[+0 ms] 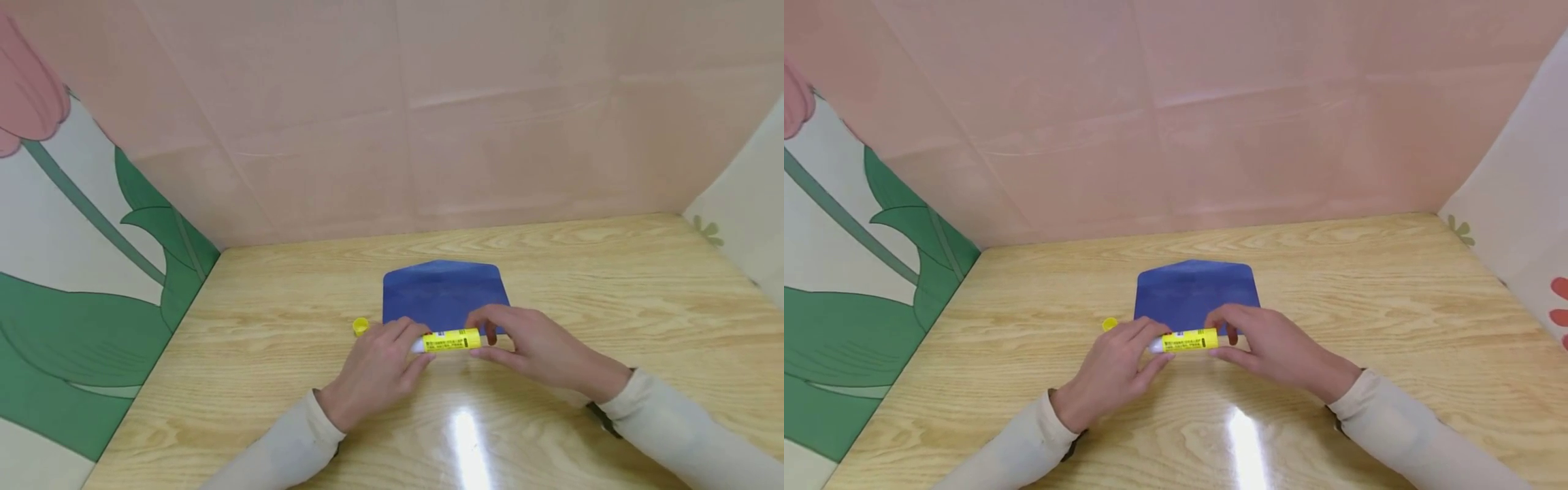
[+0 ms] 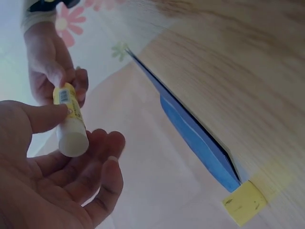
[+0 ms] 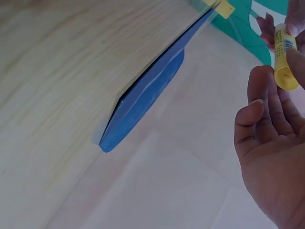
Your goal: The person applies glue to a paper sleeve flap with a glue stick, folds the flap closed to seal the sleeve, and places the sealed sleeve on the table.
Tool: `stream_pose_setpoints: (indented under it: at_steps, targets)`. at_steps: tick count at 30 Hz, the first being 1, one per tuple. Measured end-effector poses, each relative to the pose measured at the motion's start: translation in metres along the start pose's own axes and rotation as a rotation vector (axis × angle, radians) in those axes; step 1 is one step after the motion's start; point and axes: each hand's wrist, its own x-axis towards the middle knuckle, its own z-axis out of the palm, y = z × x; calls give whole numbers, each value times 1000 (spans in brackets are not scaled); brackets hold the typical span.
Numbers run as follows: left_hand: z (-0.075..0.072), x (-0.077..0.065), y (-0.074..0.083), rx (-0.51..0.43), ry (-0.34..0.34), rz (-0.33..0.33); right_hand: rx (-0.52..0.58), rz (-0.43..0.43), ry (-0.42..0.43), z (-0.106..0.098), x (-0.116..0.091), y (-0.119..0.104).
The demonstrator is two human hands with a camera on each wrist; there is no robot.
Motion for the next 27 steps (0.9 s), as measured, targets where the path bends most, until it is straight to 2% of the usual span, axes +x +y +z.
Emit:
stream_pose_setpoints:
  at_steps: [7,12,18,27]
  targets:
    - [1,0,-1,-72,24,20,7,-8,18,-1,-4,1]
    - [1,0,-2,-102,38,45,4,-61,59,-3,-6,1]
    - [-2,1,-2,-152,57,33,-8,-87,68,-5,-3,-1]
    - [-1,2,-4,-183,34,49,-51,-91,83,-2,-5,-1]
